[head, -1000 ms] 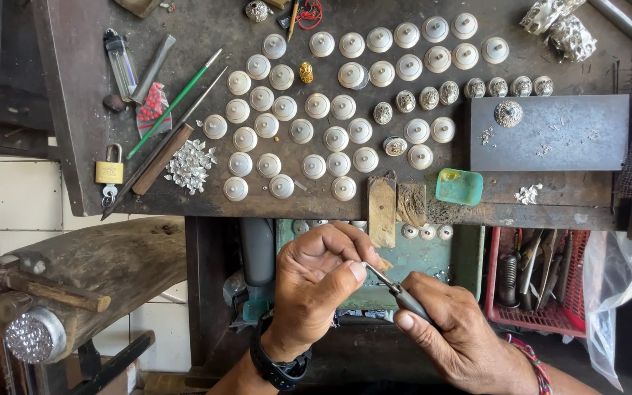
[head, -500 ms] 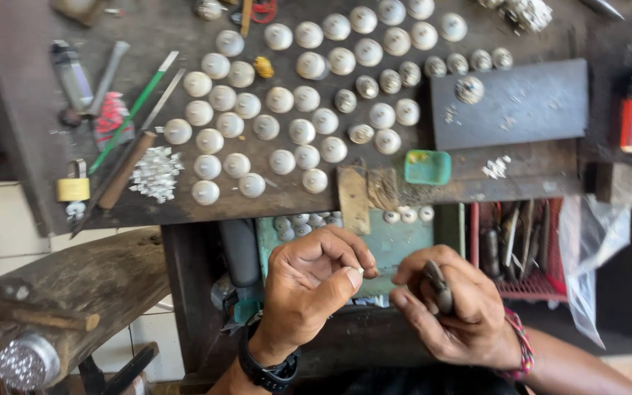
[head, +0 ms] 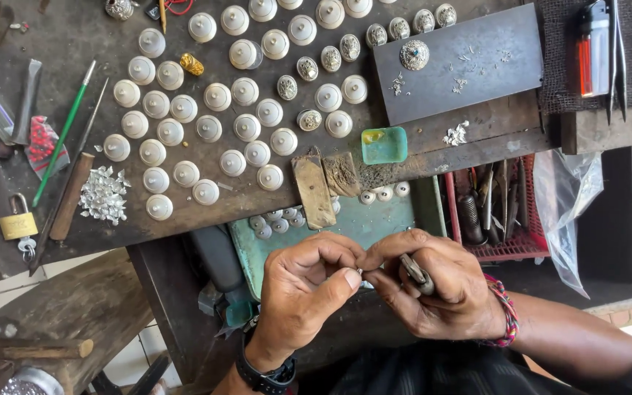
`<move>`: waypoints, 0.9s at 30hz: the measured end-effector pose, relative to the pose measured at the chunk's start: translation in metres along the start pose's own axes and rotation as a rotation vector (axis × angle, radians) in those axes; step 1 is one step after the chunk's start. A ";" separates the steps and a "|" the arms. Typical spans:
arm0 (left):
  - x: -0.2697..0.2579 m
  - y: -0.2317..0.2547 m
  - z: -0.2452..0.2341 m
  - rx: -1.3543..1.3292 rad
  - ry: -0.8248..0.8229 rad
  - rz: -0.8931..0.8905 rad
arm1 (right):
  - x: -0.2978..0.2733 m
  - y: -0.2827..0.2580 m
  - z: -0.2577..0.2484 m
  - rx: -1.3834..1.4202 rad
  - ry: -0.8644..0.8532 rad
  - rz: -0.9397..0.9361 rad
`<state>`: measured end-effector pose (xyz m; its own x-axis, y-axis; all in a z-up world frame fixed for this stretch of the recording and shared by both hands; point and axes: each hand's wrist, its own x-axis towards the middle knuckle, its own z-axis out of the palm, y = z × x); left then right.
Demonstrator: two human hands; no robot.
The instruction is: Attaching small silver rings and decorative components to jewelry bases using needle-nose pliers at a workbench.
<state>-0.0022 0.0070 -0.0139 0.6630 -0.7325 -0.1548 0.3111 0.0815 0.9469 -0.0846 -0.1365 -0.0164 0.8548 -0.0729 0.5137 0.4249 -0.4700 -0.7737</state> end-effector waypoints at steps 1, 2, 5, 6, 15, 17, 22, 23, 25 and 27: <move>0.000 0.000 0.000 0.000 -0.001 -0.001 | 0.003 -0.002 0.000 0.000 0.001 0.001; 0.000 0.001 0.000 0.008 0.004 -0.013 | 0.006 -0.004 0.000 0.000 0.012 0.045; 0.001 0.001 0.000 0.005 0.005 -0.026 | 0.009 -0.006 0.000 0.004 0.022 0.093; 0.001 0.001 0.000 -0.006 0.000 -0.027 | 0.009 -0.006 -0.001 0.007 0.020 0.099; 0.001 0.000 0.000 0.054 0.002 0.004 | 0.010 -0.003 -0.003 -0.088 -0.031 -0.005; 0.001 -0.001 -0.001 0.073 0.008 0.008 | 0.010 -0.003 -0.002 -0.111 -0.027 -0.016; 0.000 -0.002 0.000 0.108 0.031 0.048 | 0.012 -0.006 -0.002 -0.084 -0.024 -0.018; 0.000 -0.001 0.000 0.111 0.042 0.069 | 0.010 -0.006 -0.001 -0.090 -0.019 0.019; -0.001 0.000 0.000 0.118 0.061 0.097 | 0.011 -0.011 0.000 -0.091 -0.016 0.047; -0.004 0.001 -0.002 -0.011 0.107 0.109 | 0.017 -0.018 0.002 -0.004 0.016 0.209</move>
<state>-0.0033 0.0109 -0.0128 0.7615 -0.6431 -0.0812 0.2409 0.1645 0.9565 -0.0767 -0.1276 0.0055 0.9192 -0.1835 0.3483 0.2378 -0.4464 -0.8627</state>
